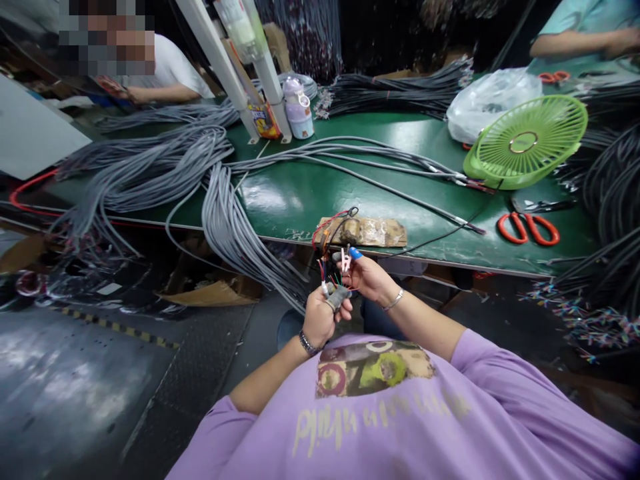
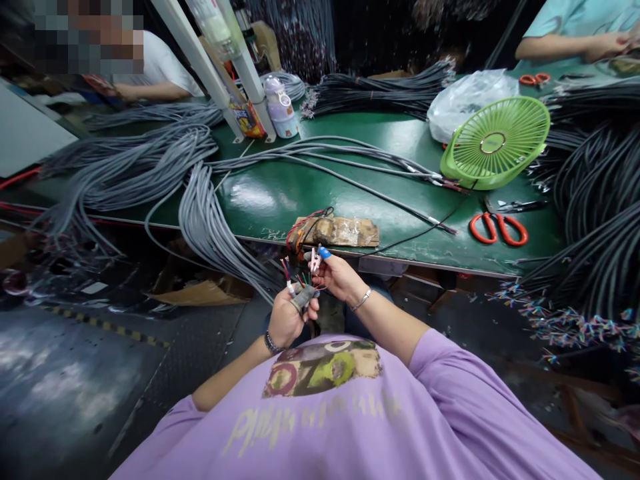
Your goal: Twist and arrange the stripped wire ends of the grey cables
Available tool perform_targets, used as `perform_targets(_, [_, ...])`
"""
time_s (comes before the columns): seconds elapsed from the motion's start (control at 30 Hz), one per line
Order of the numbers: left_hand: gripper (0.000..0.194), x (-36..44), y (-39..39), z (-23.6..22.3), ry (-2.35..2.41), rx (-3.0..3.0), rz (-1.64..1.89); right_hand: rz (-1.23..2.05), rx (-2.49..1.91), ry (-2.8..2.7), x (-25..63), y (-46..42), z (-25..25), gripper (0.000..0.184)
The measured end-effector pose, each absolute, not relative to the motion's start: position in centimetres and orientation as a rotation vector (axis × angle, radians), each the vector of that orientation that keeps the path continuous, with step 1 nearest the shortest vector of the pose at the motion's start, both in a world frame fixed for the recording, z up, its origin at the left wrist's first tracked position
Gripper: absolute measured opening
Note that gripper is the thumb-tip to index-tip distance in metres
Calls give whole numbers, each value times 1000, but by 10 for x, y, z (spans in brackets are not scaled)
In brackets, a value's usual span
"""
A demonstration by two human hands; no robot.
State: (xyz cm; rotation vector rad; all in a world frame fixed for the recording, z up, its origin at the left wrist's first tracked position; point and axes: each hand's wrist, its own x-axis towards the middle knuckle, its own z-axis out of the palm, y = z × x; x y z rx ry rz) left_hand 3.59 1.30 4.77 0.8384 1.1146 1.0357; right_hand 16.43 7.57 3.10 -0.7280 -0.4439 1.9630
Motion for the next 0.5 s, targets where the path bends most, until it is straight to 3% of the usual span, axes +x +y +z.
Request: perform_targets(0.5, [37,44,24,49,1104,779,1077,1943,-760,-447,154,84,30,46])
